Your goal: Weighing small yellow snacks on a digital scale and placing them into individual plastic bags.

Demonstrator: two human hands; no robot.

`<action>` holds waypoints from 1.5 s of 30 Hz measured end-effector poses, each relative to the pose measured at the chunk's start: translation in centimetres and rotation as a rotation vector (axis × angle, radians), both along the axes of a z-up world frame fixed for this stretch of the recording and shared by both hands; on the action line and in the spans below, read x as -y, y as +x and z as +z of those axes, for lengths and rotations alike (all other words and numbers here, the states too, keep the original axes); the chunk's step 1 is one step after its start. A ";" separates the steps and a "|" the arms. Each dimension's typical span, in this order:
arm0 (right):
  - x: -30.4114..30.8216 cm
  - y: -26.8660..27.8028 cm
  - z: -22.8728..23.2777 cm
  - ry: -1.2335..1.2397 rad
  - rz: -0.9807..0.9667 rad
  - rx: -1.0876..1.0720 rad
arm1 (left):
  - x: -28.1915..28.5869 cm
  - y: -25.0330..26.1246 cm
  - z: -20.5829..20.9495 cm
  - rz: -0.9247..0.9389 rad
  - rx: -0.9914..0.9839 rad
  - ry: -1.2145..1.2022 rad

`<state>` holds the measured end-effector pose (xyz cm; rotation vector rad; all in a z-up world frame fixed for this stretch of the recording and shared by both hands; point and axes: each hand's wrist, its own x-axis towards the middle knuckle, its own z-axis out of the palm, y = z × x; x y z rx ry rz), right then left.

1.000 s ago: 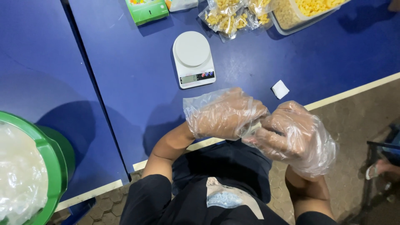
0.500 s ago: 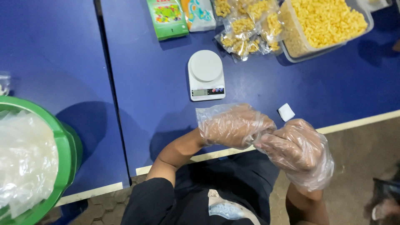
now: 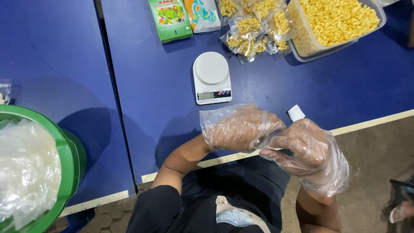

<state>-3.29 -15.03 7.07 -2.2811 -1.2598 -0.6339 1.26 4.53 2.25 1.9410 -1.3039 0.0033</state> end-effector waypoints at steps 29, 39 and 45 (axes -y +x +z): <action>-0.4 1.2 -1.3 0.054 -0.109 0.077 | 0.4 0.5 -2.5 -0.007 -0.150 -0.285; -0.7 0.7 -1.8 0.133 -0.100 -0.097 | -1.2 0.3 1.5 0.048 -0.106 -0.080; -0.6 0.2 -2.1 -0.052 -0.208 -0.353 | -1.1 0.3 1.7 0.065 -0.235 -0.022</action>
